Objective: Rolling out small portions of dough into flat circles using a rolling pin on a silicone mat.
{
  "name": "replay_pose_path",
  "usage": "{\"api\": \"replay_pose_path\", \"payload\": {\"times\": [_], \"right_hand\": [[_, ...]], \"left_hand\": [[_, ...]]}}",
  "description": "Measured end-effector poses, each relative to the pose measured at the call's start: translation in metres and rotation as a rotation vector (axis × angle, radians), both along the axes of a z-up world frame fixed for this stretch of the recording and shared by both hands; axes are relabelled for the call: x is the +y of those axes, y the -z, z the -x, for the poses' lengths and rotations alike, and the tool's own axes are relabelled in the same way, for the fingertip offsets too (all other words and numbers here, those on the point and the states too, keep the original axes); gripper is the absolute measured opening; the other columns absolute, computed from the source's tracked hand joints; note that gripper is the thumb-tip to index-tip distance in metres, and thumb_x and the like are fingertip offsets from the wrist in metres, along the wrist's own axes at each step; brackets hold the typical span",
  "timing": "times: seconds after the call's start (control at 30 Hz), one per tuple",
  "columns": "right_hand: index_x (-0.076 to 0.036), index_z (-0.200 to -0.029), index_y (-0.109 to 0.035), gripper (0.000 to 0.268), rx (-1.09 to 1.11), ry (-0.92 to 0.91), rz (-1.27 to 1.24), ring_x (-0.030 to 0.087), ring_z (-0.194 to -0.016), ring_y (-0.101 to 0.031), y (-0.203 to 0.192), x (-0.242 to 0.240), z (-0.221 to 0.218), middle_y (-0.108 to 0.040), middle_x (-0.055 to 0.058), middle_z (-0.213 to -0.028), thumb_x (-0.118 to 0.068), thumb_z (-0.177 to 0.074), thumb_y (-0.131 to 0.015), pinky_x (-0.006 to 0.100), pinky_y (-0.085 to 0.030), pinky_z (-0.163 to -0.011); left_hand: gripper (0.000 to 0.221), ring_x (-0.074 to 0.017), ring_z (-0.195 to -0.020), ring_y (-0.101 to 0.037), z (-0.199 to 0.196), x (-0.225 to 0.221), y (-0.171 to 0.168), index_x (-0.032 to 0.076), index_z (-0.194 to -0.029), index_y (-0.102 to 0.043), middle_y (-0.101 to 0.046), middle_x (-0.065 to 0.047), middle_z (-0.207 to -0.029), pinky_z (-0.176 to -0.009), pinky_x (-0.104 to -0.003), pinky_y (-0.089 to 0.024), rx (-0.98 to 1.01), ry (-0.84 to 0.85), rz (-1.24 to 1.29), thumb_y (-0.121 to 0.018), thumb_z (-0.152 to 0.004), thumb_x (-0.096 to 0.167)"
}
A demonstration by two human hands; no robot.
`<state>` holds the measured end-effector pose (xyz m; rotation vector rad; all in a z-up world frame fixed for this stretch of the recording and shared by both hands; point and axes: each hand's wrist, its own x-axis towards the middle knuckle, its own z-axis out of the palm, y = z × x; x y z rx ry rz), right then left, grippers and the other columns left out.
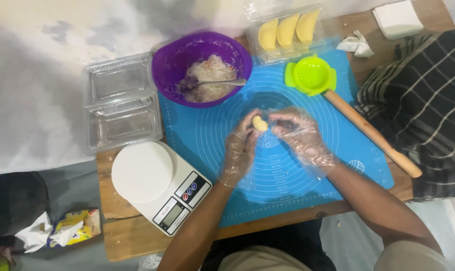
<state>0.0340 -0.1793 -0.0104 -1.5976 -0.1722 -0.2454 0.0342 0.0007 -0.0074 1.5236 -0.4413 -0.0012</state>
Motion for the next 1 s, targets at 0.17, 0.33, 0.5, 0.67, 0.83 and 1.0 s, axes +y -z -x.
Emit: {"api": "replay_pose_path", "payload": {"times": [0.17, 0.33, 0.5, 0.67, 0.83, 1.0], "right_hand": [[-0.005, -0.11, -0.078, 0.032, 0.007, -0.002, 0.064, 0.011, -0.09, -0.061, -0.01, 0.007, 0.007, -0.069, 0.008, -0.102, -0.007, -0.08, -0.088, 0.03, -0.059, -0.081], [-0.002, -0.102, -0.079, 0.029, -0.02, 0.013, 0.082, 0.011, -0.085, -0.063, -0.01, 0.008, 0.005, -0.069, 0.009, -0.094, -0.004, -0.076, -0.091, 0.028, -0.059, -0.074], [-0.001, -0.096, -0.078, 0.018, -0.039, 0.037, 0.112, 0.012, -0.079, -0.064, -0.015, 0.022, 0.006, -0.07, 0.011, -0.088, 0.001, -0.08, -0.087, 0.029, -0.06, -0.069], [0.0, -0.096, -0.075, 0.016, 0.123, 0.083, 0.12, 0.013, -0.084, -0.067, 0.013, 0.007, 0.002, -0.07, 0.012, -0.089, 0.001, -0.083, -0.085, 0.031, -0.059, -0.07], [0.0, -0.099, -0.074, 0.016, 0.241, 0.125, 0.054, 0.012, -0.083, -0.069, -0.008, 0.015, 0.001, -0.072, 0.012, -0.09, -0.001, -0.086, -0.084, 0.029, -0.061, -0.071], [-0.003, -0.097, -0.073, 0.018, 0.349, 0.135, -0.055, 0.014, -0.077, -0.071, 0.006, 0.007, -0.008, -0.073, 0.012, -0.088, 0.0, -0.084, -0.084, 0.03, -0.062, -0.069]], "left_hand": [[0.054, -0.0338, -0.131, -0.056, 0.007, -0.002, -0.003, 0.01, -0.153, -0.042, -0.056, -0.017, -0.143, -0.105, -0.045, -0.054, 0.04, 0.044, -0.034, -0.056, -0.1, 0.009], [0.06, -0.0318, -0.128, -0.058, 0.003, -0.007, 0.014, 0.012, -0.152, -0.045, -0.056, -0.017, -0.143, -0.102, -0.038, -0.057, 0.03, 0.022, -0.093, -0.065, -0.095, 0.003], [0.056, -0.0272, -0.13, -0.058, 0.002, -0.012, 0.028, 0.014, -0.153, -0.045, -0.054, -0.013, -0.147, -0.104, -0.035, -0.055, -0.075, -0.033, -0.161, -0.062, -0.099, 0.011], [0.055, -0.0248, -0.125, -0.062, 0.005, -0.012, 0.03, 0.012, -0.148, -0.051, -0.058, -0.013, -0.144, -0.103, -0.032, -0.056, -0.086, -0.039, -0.096, -0.067, -0.096, 0.01], [0.056, -0.0234, -0.124, -0.063, 0.002, -0.016, 0.036, 0.013, -0.149, -0.05, -0.059, -0.013, -0.143, -0.103, -0.031, -0.056, -0.091, -0.05, -0.061, -0.069, -0.096, 0.011], [0.053, -0.0277, -0.123, -0.062, 0.002, -0.01, 0.032, 0.007, -0.149, -0.049, -0.059, -0.019, -0.14, -0.108, -0.039, -0.054, -0.057, -0.008, -0.031, -0.065, -0.098, 0.013]]}}
